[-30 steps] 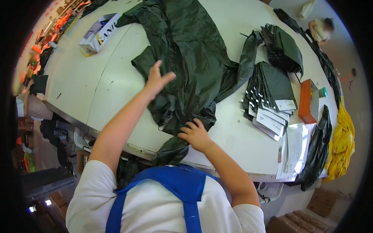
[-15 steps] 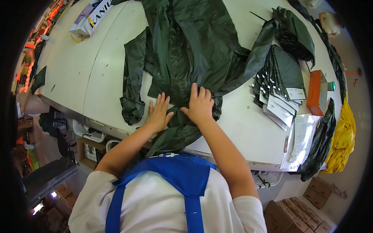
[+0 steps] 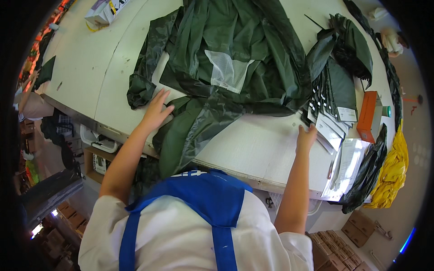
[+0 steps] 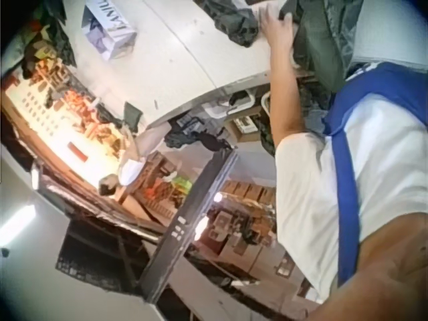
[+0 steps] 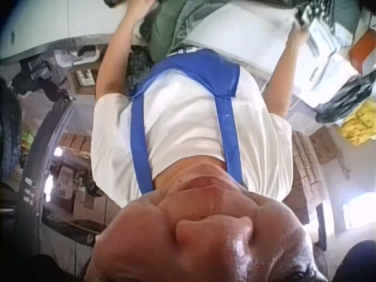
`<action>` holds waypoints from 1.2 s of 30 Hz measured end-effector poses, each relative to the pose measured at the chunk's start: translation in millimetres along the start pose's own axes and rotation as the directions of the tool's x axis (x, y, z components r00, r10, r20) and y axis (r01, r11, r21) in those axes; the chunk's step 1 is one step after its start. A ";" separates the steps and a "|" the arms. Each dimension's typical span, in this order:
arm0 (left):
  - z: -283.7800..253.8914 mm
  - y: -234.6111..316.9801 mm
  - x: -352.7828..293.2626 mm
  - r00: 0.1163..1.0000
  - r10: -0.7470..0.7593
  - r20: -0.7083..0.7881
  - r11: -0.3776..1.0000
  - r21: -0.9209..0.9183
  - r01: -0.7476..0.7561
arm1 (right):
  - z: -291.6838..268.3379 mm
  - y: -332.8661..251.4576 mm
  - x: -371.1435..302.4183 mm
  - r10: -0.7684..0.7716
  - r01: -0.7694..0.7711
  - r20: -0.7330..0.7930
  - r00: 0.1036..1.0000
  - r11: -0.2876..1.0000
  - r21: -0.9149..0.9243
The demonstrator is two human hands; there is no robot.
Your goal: The person folds a dark green jacket on a white table, aligning edges and smoothing the fabric. The person then places the folded jacket into a dark green plastic bag and seals it. The person repeats the process with another jacket.
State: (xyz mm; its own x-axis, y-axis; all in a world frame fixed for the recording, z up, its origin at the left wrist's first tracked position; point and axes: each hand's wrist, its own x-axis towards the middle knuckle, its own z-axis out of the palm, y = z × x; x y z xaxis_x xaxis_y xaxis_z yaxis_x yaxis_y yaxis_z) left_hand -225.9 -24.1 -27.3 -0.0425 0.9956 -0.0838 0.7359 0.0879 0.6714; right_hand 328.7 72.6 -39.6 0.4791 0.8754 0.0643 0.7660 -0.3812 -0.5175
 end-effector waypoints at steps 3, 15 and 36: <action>3.6 15.2 -73.5 0.980 -0.198 -0.010 0.978 -0.065 0.196 | -36.5 -90.8 -76.0 -0.305 0.313 -0.074 0.950 0.929 0.196; -63.6 36.3 -110.2 0.932 -0.359 0.049 -0.174 -0.985 -0.015 | -21.0 -212.7 -171.6 -0.912 0.710 0.279 0.299 0.409 0.574; 3.5 221.1 -82.5 0.946 0.228 -0.229 0.640 -0.697 -0.323 | -105.1 -224.6 -186.0 -0.737 -0.236 0.533 0.416 0.478 0.846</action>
State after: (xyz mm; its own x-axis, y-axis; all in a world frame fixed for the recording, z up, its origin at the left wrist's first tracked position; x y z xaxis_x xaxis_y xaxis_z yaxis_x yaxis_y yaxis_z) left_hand -57.3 -86.9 125.5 -0.0269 0.9697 0.2429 0.0135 -0.2426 0.9700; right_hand 112.5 -35.8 154.4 -0.5940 0.8031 -0.0460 -0.1096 -0.1375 -0.9844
